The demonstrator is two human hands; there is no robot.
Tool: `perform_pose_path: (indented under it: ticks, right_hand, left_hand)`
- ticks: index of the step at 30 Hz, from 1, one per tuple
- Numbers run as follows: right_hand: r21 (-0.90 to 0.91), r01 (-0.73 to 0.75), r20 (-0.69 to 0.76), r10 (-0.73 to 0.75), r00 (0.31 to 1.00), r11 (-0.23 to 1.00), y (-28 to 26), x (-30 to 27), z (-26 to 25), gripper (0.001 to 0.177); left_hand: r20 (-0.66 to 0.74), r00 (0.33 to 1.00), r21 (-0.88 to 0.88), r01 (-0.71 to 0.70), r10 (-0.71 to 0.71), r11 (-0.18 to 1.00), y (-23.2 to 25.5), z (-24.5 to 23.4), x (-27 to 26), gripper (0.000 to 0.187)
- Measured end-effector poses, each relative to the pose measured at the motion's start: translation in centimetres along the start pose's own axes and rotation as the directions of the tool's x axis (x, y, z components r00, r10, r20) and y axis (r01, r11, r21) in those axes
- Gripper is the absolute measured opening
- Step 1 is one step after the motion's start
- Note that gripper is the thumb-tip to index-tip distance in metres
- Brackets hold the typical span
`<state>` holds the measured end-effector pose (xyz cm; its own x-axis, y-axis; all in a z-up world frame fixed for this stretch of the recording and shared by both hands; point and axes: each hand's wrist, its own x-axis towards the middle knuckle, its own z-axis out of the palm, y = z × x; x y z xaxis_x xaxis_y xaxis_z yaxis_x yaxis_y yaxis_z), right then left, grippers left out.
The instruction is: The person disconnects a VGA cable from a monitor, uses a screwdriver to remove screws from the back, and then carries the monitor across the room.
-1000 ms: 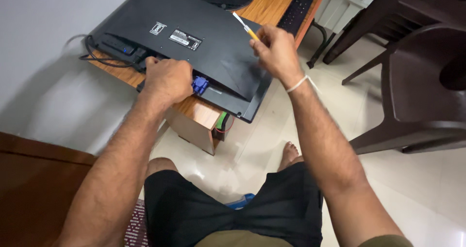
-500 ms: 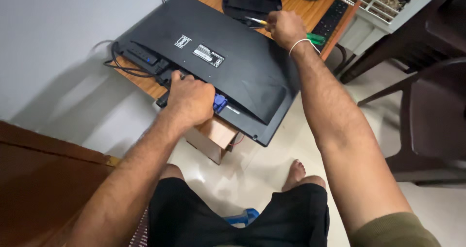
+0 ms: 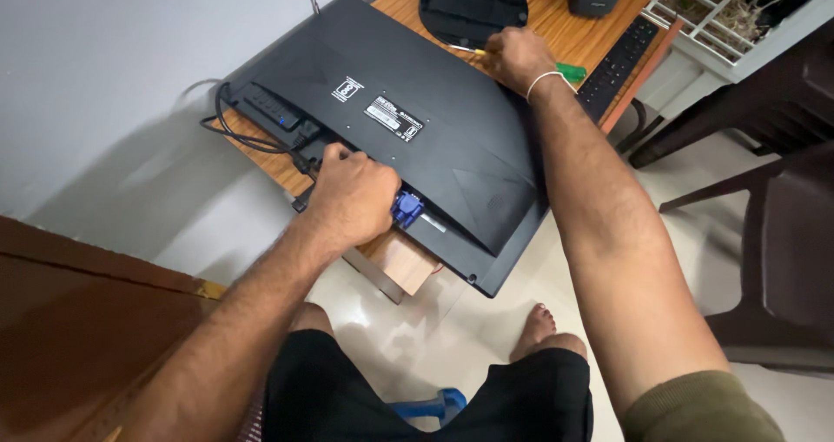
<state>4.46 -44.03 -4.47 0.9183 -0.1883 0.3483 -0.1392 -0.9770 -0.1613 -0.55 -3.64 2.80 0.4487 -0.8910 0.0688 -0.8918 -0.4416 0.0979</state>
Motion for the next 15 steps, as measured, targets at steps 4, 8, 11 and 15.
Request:
perform_pose_path:
  ticks: [4,8,11,15]
  right_hand:
    - [-0.097,0.131,-0.070,-0.138,0.988,0.987,-0.6,0.1,0.5,0.015]
    - [-0.076,0.087,-0.099,-0.095,0.991,0.993,-1.2,-0.3,-1.2,0.018]
    - [0.039,0.159,-0.176,-0.149,0.973,0.987,-1.9,-1.2,-3.0,0.016]
    - [0.189,0.249,-0.208,-0.209,0.955,0.950,-4.6,-4.1,-5.3,0.019]
  left_hand:
    - [-0.010,1.000,0.039,0.011,-0.010,0.999,0.4,-0.2,-0.3,0.011]
    - [-0.041,0.999,0.056,-0.022,0.024,0.998,0.8,-0.1,-0.7,0.015]
    - [-0.051,0.998,0.084,-0.031,0.035,0.996,1.0,0.2,-1.0,0.015]
    - [-0.028,0.999,0.137,-0.042,0.047,0.990,0.8,0.5,-1.2,0.016]
